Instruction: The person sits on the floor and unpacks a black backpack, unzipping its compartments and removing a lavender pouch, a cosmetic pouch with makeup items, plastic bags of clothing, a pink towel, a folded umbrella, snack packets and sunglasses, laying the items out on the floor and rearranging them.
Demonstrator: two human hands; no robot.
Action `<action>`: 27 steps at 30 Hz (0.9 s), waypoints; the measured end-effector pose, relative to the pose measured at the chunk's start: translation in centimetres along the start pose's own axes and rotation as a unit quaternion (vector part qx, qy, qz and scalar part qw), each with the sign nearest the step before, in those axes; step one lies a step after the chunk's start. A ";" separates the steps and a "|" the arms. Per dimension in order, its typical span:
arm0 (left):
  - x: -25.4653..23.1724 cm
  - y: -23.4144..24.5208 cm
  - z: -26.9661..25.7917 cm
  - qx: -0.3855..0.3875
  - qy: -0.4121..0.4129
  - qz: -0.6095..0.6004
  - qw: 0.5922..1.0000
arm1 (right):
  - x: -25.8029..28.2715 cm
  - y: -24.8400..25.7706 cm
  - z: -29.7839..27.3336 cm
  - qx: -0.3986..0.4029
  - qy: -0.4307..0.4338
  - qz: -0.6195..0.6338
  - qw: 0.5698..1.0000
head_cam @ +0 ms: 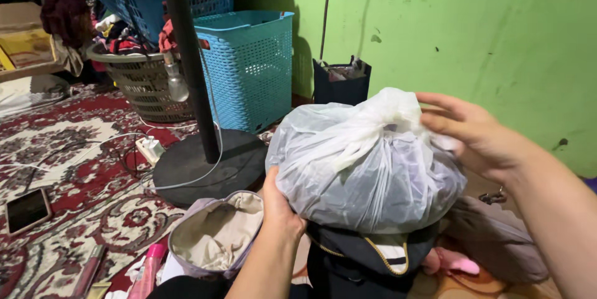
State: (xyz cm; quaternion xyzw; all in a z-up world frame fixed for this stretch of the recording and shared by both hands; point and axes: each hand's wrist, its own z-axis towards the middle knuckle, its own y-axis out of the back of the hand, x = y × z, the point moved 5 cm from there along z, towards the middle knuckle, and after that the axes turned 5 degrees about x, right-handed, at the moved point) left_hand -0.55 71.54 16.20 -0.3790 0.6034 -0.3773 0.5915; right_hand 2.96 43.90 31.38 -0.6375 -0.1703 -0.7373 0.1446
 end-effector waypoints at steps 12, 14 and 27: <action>0.9 -8.5 1.0 0.087 -0.005 0.045 0.995 | -3.0 3.2 -6.1 -0.146 0.015 0.137 0.980; 2.0 -10.3 1.7 0.106 0.000 0.041 0.993 | -2.3 4.8 -7.2 -0.187 0.033 0.139 0.972; 22.4 -21.5 4.4 0.190 0.131 0.042 0.972 | -1.4 22.2 -22.2 -0.293 0.148 0.064 0.942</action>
